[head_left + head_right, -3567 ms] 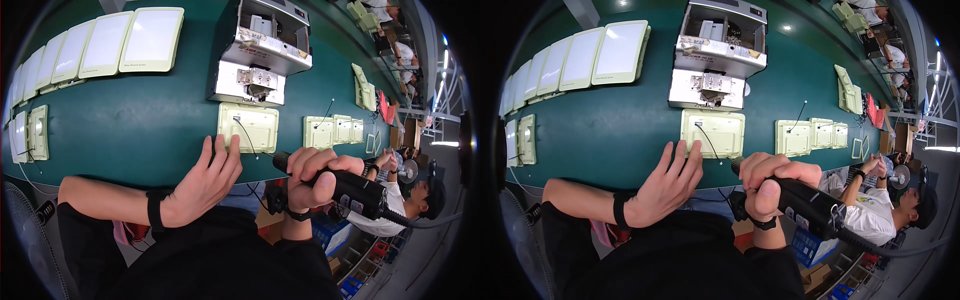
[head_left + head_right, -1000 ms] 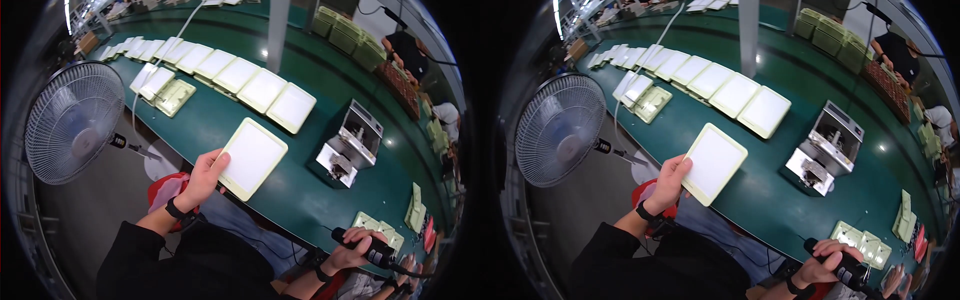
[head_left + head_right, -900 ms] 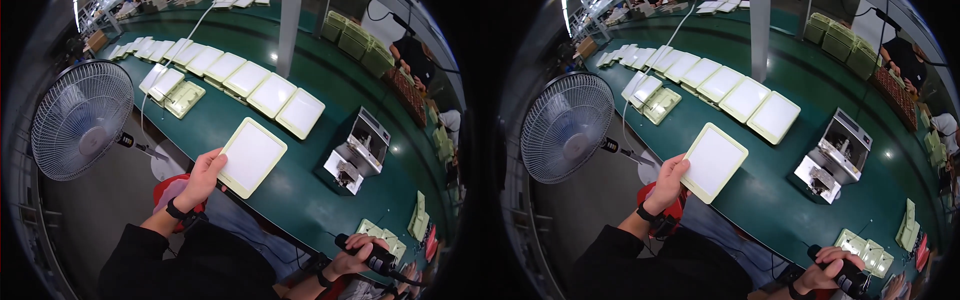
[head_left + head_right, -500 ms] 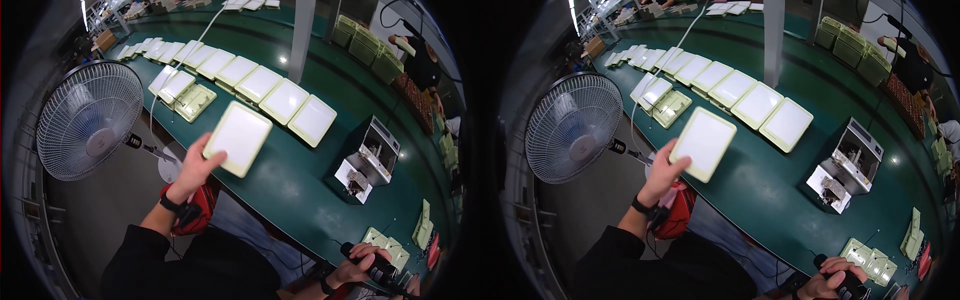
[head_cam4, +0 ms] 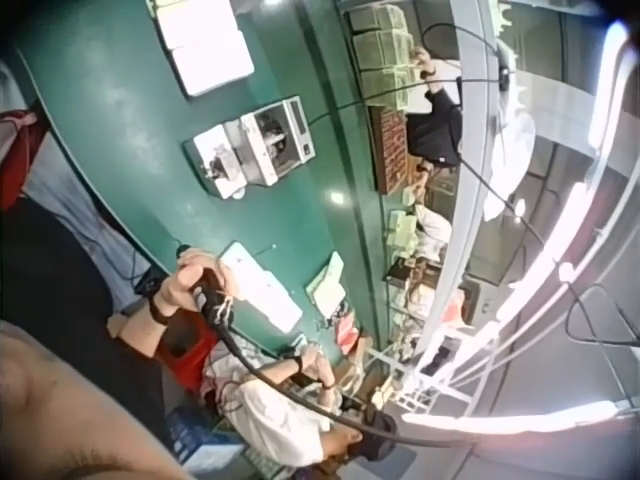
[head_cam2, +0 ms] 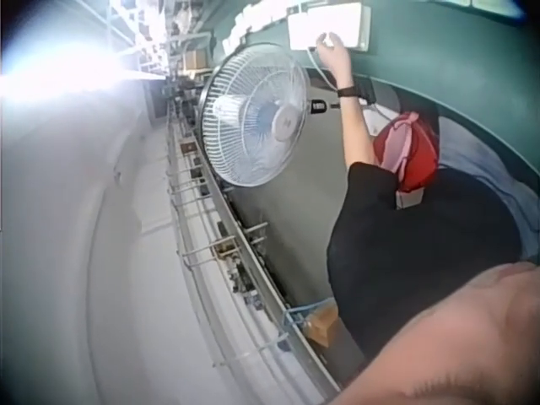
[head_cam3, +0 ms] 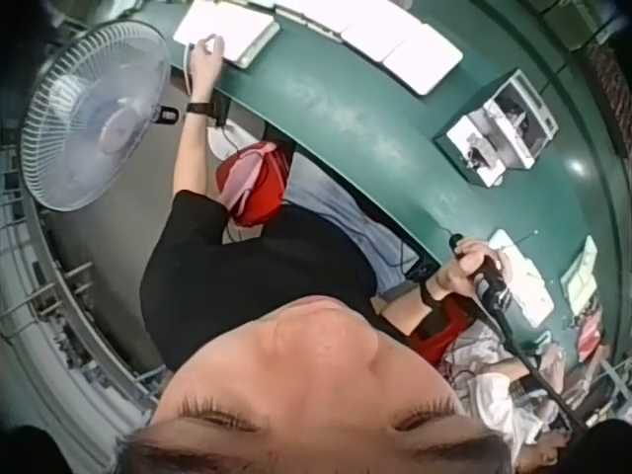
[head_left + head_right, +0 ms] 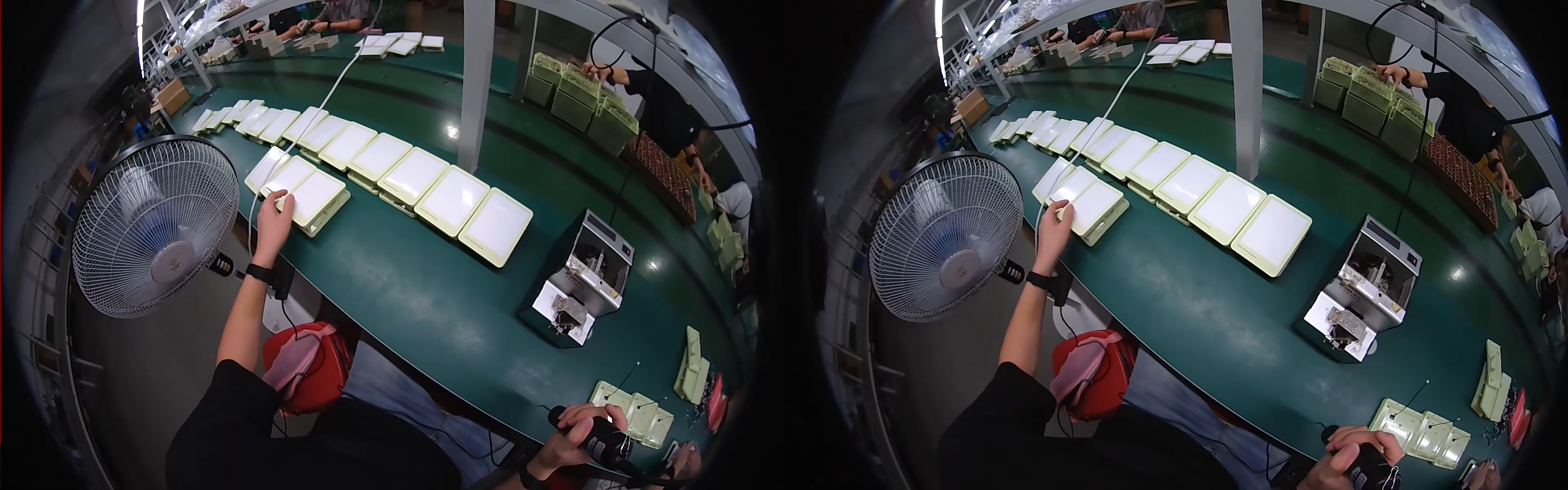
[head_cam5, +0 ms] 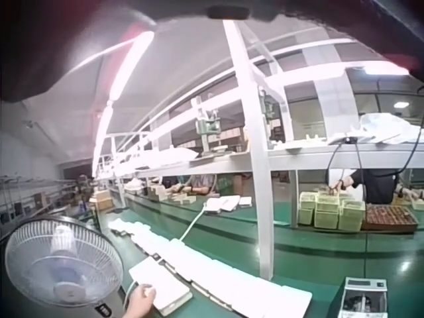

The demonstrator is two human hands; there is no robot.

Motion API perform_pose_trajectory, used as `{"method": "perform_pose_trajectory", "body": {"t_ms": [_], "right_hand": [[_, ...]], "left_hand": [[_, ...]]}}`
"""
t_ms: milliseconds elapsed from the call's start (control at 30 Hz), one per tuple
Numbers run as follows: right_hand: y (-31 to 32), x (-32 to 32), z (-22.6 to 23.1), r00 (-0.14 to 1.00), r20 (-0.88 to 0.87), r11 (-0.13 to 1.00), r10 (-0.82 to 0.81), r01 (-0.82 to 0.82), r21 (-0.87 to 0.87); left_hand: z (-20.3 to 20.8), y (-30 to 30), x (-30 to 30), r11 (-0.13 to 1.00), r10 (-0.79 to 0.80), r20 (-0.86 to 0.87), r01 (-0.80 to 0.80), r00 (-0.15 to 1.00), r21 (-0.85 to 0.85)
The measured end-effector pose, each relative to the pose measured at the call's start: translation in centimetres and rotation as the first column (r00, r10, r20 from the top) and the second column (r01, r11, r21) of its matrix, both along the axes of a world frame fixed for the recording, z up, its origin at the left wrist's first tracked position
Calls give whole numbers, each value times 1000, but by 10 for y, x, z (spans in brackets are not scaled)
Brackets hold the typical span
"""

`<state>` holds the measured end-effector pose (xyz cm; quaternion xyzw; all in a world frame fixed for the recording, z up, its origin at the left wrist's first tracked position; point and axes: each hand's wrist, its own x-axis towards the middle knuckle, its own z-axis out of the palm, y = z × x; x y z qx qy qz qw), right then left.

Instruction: Fasten screws onto electronic components using an electric screwdriver on an assembly line.

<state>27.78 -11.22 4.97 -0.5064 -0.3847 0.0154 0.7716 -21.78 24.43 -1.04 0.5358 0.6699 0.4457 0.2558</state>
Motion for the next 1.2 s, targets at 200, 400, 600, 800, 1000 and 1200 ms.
{"method": "perform_pose_trajectory", "body": {"t_ms": [200, 400, 600, 800, 1000, 1200], "right_hand": [[-14, 17, -10, 998, 0, 998, 57, -57, -21], [-40, 35, 1, 935, -173, 950, 310, -311, 20], [-94, 27, 43, 911, -93, 908, 402, -383, 171], [-152, 11, 74, 943, 41, 932, 331, -333, 142], [-145, 21, 76, 931, 44, 924, 363, -366, 112], [-63, 31, 86, 934, 71, 921, 351, -358, 153]], "left_hand": [[26, -29, 54, 859, 335, -645, 58, 687, 508], [50, -99, 195, 885, -260, -506, 413, 822, 217], [60, -220, 378, -311, -806, -493, 943, -329, -121], [22, -297, 519, -506, -636, -720, 855, -279, 115], [37, -298, 466, -275, -555, -768, 942, -320, -194], [20, -269, 361, -179, -90, -987, 977, -130, -112]]}}
